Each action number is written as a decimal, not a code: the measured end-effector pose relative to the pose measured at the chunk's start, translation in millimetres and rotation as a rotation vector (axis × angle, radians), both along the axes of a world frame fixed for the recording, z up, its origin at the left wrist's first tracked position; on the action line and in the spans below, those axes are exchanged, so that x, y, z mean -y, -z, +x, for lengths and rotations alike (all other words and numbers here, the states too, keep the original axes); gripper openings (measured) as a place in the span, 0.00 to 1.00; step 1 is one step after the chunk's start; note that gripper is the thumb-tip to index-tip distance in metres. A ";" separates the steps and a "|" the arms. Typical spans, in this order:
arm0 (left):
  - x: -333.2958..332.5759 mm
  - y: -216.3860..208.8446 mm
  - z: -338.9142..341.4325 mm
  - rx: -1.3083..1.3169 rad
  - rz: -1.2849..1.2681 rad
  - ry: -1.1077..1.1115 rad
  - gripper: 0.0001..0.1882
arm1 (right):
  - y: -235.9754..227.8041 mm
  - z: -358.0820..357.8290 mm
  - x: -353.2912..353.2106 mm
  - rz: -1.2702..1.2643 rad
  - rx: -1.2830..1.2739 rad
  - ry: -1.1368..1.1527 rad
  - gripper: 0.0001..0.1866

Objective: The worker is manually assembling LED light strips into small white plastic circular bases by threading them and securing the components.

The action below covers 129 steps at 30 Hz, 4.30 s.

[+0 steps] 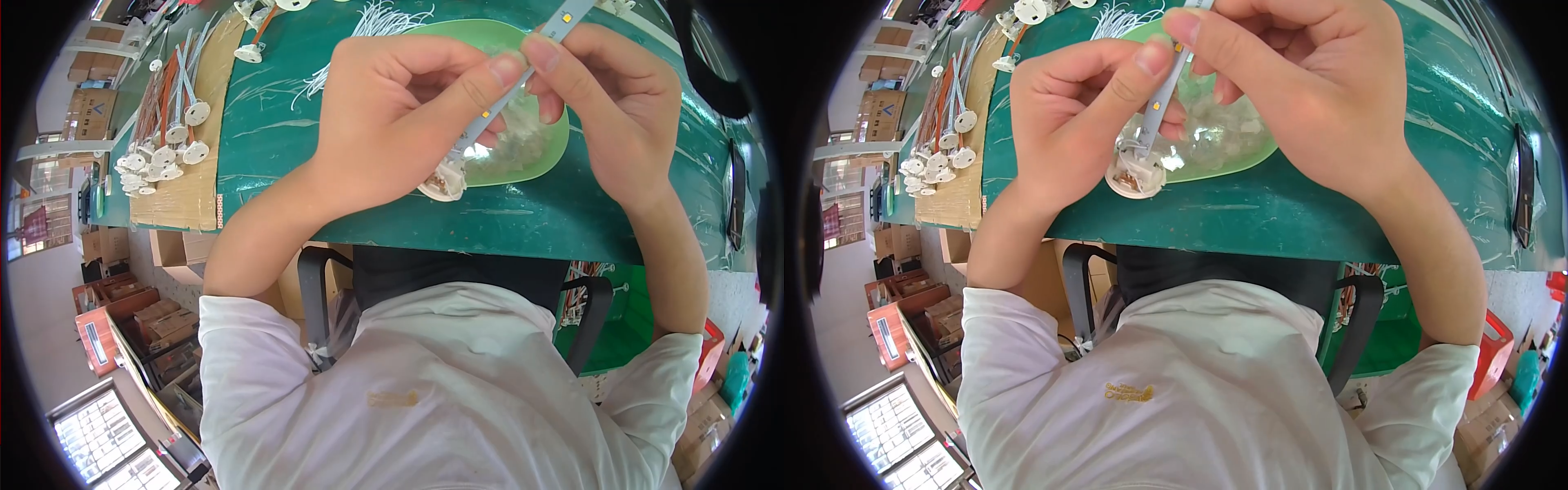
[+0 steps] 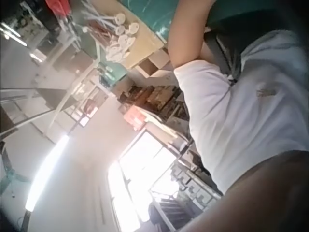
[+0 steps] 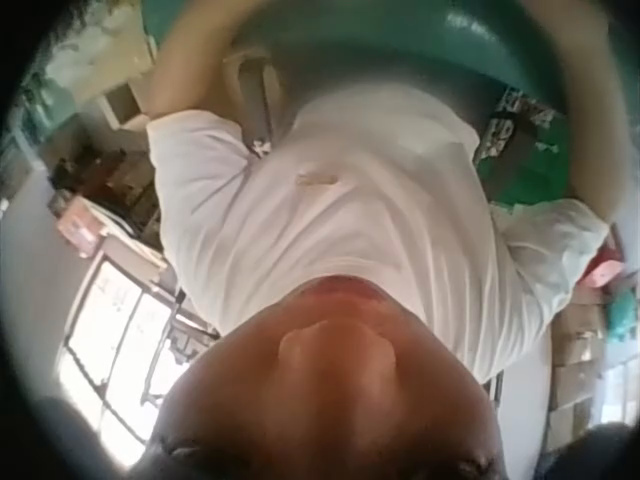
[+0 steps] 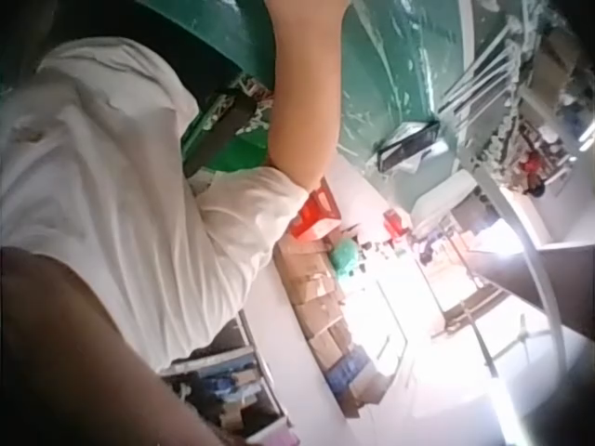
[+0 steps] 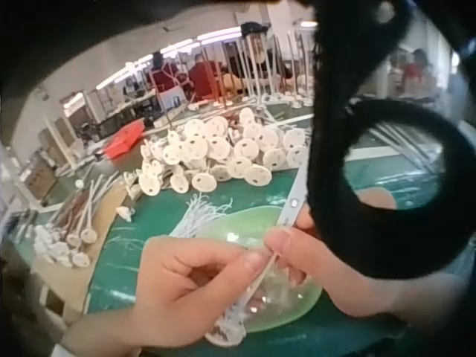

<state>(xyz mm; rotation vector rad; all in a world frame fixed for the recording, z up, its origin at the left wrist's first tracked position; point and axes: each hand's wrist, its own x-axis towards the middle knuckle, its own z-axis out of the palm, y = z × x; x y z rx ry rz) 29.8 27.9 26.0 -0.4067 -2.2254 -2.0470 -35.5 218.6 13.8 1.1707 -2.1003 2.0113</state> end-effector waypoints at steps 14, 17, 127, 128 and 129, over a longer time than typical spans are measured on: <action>9.0 0.1 -1.7 -0.036 -0.041 0.109 0.08 | 1.7 1.7 -0.2 0.006 0.022 -0.024 0.05; 10.4 -0.9 -0.8 0.013 -0.065 0.103 0.09 | 2.8 0.5 0.4 0.004 0.014 -0.019 0.06; 10.1 -13.3 -11.5 0.055 -0.314 0.026 0.05 | 3.2 -0.8 -2.6 0.031 -0.037 -0.043 0.06; 17.3 1.8 -32.1 -0.444 -0.263 0.202 0.05 | 2.2 -1.0 -1.5 0.036 -0.053 -0.046 0.06; 24.1 14.7 -41.0 -0.937 -0.201 0.370 0.06 | -17.0 5.3 7.7 0.033 -0.049 -0.058 0.06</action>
